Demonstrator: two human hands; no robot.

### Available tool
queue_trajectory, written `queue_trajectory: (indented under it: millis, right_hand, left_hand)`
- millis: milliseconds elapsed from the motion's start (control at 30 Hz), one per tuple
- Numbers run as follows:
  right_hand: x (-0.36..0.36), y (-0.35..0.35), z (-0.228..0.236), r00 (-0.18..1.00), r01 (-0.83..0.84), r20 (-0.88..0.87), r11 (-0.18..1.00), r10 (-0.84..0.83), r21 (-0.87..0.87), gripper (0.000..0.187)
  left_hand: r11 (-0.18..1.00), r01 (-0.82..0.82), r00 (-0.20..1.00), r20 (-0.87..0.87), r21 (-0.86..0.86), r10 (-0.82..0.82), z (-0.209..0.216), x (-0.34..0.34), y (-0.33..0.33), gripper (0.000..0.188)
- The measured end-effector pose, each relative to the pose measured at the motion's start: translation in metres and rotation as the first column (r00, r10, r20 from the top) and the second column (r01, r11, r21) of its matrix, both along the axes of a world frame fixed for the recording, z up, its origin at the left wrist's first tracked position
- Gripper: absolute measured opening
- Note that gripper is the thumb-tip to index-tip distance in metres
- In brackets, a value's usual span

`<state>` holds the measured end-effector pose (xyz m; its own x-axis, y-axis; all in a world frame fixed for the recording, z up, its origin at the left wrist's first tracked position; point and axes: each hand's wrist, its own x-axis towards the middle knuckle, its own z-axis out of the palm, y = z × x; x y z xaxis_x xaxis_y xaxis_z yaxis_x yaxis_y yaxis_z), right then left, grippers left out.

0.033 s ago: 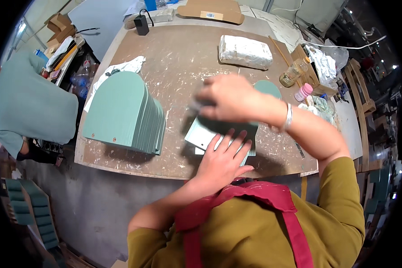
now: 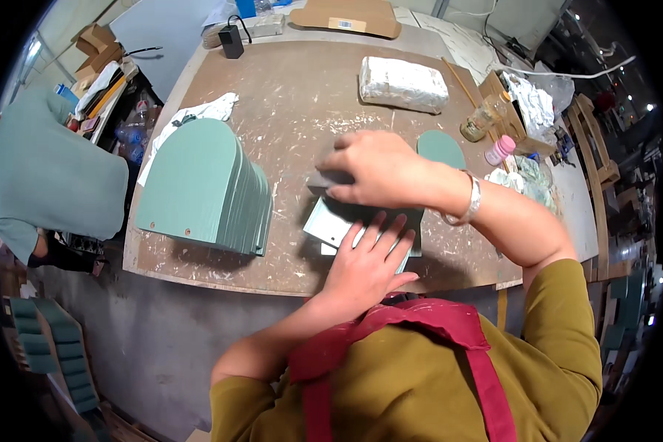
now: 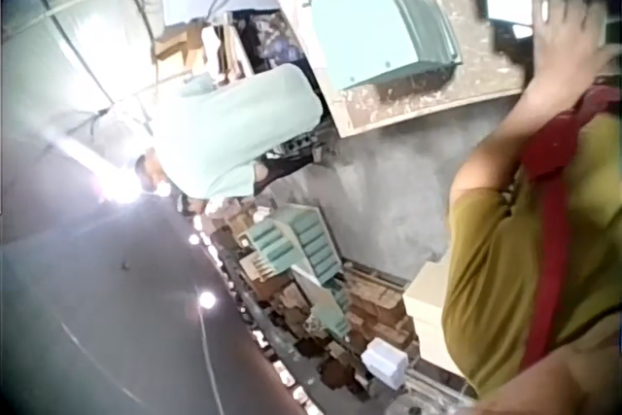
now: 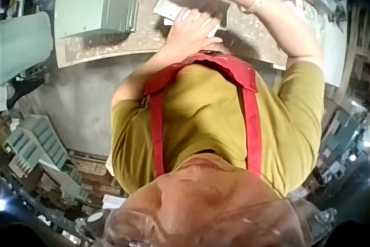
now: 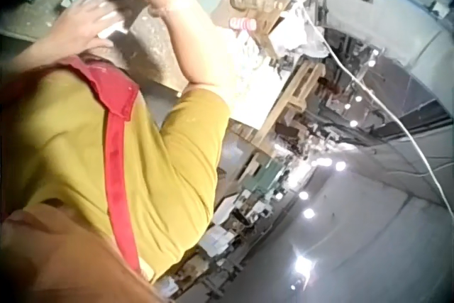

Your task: The person wipes a green wooden panel with a cloth and then sands the edges and surfaces of several panels one by one using a sanding block. Each panel is turned over and rotated to sand different sides before being placed into a new stack.

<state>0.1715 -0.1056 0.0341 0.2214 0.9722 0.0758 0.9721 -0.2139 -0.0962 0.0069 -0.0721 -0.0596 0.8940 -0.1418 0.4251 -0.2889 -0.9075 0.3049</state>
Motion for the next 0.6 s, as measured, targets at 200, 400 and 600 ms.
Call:
queue_trajectory:
  millis: [200, 400, 600]
  right_hand:
    - [0.054, 0.003, 0.019, 0.944, 0.3, -0.056, 0.916, -0.325, -0.265, 0.045]
    - [0.095, -0.02, -0.013, 0.895, 0.437, 0.029, 0.863, -0.445, -0.255, 0.042]
    - [0.057, -0.028, -0.001, 0.889, 0.351, -0.305, 0.936, -0.342, -0.028, 0.051]
  left_hand:
    - [0.997, 0.002, 1.0, 0.027, 0.074, -0.004, 0.002, 0.003, 0.0, 0.066]
    - [0.991, 0.008, 0.999, 0.051, 0.137, -0.015, 0.007, 0.005, 0.0, 0.07]
    - [0.977, 0.082, 0.996, -0.056, 0.196, -0.072, 0.019, 0.005, 0.011, 0.069]
